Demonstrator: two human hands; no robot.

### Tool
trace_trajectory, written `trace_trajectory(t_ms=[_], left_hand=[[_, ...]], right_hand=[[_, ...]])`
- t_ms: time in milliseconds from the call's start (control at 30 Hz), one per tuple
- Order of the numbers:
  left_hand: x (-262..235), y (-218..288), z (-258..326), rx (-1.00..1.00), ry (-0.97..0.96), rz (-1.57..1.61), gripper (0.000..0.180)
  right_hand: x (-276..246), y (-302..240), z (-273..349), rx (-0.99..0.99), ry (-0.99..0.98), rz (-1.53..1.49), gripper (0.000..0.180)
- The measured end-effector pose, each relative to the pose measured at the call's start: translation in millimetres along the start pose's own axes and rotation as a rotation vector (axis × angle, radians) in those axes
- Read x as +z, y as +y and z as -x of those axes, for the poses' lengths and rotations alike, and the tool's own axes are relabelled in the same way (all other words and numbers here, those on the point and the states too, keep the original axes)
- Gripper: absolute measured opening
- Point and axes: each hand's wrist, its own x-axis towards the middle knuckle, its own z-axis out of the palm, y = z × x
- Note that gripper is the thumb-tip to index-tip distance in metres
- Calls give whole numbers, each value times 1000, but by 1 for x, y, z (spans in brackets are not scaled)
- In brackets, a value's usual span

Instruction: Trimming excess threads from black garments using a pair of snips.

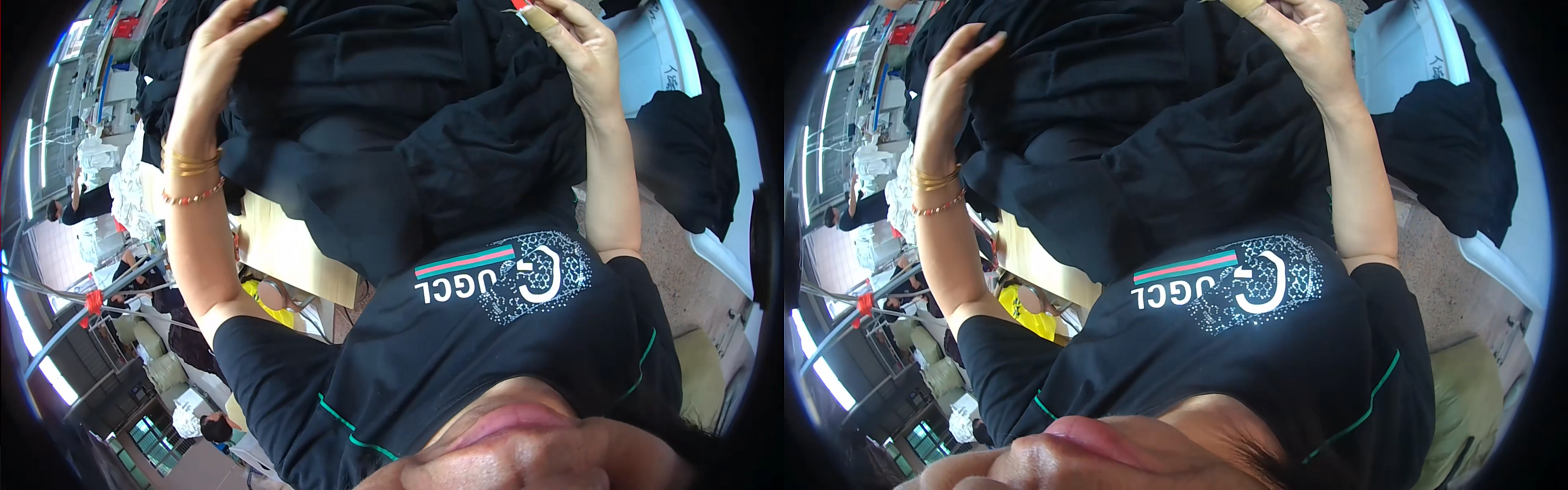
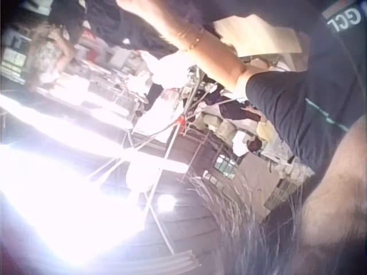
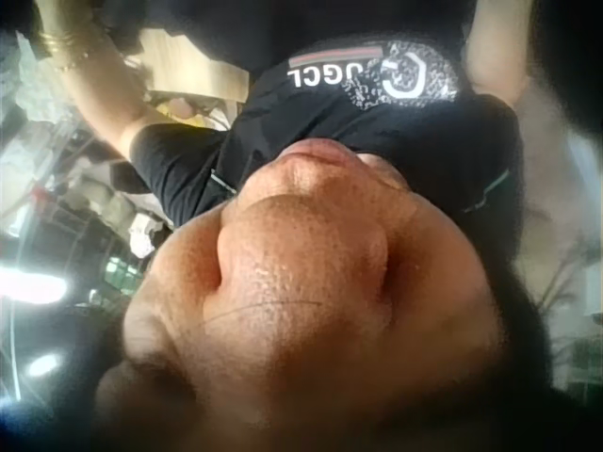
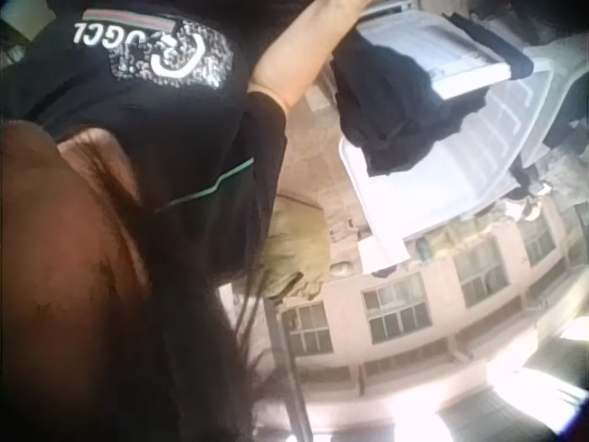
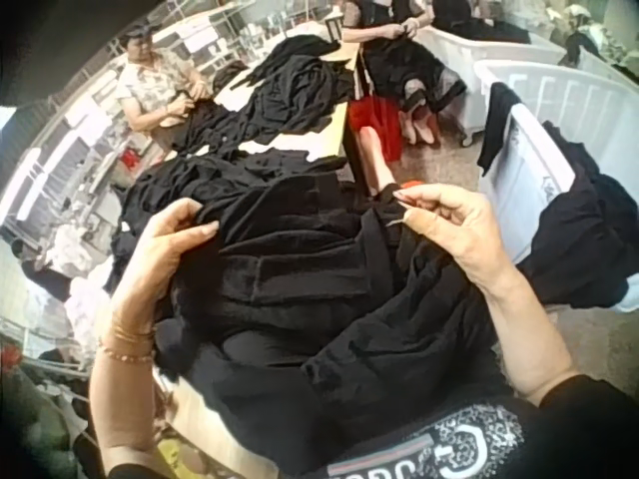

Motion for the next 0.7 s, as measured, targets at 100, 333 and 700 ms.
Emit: trace_trajectory(t_ms=[100,333,700], left_hand=[[-44,3,2,19,133,241,24],[-77,16,25,207,199,804,18],[-110,110,23,566,222,1004,30]], right_hand=[[-9,28,-8,30,-93,71,37],[8,59,-4,223,-272,381,35],[36,3,-28,147,-188,269,41]])
